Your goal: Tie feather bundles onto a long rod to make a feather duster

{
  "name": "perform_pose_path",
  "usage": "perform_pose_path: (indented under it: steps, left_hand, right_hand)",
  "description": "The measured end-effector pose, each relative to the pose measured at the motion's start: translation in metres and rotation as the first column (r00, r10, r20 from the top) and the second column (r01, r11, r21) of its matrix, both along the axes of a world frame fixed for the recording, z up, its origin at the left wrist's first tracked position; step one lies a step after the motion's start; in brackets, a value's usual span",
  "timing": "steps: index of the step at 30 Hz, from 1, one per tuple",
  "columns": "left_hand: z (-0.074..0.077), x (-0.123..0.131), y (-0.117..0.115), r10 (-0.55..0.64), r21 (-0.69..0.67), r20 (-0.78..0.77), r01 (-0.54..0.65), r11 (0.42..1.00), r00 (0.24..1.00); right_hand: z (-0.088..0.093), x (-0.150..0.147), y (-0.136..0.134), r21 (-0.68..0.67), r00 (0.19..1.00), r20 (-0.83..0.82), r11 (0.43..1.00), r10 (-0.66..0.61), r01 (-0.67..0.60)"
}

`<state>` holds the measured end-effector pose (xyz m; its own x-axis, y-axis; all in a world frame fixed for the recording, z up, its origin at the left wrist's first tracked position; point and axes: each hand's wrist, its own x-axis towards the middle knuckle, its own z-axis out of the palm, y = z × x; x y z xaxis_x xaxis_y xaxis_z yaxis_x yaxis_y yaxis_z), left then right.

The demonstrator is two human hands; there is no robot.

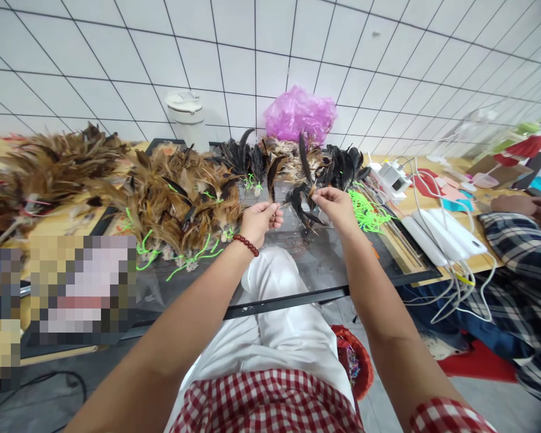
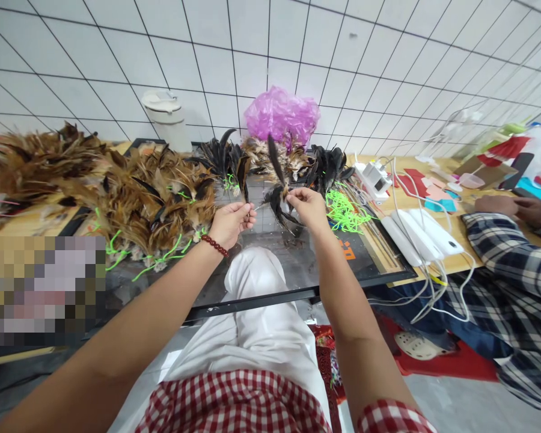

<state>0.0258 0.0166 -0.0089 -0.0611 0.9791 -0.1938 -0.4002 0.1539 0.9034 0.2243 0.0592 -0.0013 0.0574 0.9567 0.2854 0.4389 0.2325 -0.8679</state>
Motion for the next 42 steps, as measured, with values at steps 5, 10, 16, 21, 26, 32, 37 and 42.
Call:
perform_pose_path:
  steps: [5, 10, 16, 21, 26, 32, 37, 42]
  left_hand:
    - [0.0, 0.0, 0.0, 0.018, 0.015, 0.018, -0.019, 1.0, 1.0]
    - [0.001, -0.001, -0.001, 0.001, 0.011, 0.054, -0.001, 1.0, 0.999]
    - [-0.002, -0.002, -0.002, -0.08, 0.092, 0.117, 0.069, 0.993, 0.99]
    - [-0.002, 0.0, -0.002, -0.096, 0.096, 0.11, 0.085, 0.992, 0.989]
    - [0.001, -0.001, 0.003, 0.136, 0.056, 0.135, -0.145, 0.988, 0.981]
    - [0.002, -0.003, 0.007, 0.228, 0.039, 0.154, -0.236, 0.971, 0.962]
    - [0.002, -0.002, 0.005, 0.22, 0.021, 0.118, -0.224, 0.974, 0.968]
    - [0.001, 0.001, 0.003, 0.144, 0.003, 0.004, -0.144, 0.99, 0.99]
  right_hand:
    - [0.004, -0.004, -0.007, 0.036, 0.98, 0.15, 0.991, -0.131, 0.127]
    - [0.006, -0.032, -0.021, -0.06, 0.949, -0.266, 0.979, 0.172, -0.194]
    - [-0.004, -0.06, -0.033, -0.117, 0.899, -0.302, 0.923, 0.318, -0.366]
    - [-0.011, -0.057, -0.03, -0.13, 0.929, -0.104, 0.922, 0.354, -0.366]
    - [-0.013, -0.052, -0.024, 0.099, 0.799, 0.584, 0.965, 0.141, -0.242]
    - [-0.014, -0.049, -0.017, 0.012, 0.473, 0.86, 0.917, 0.194, -0.398]
    - [-0.013, -0.041, -0.017, 0.085, 0.448, 0.886, 0.905, 0.122, -0.416]
    - [-0.013, -0.041, -0.019, 0.246, 0.516, 0.857, 0.866, 0.015, -0.435]
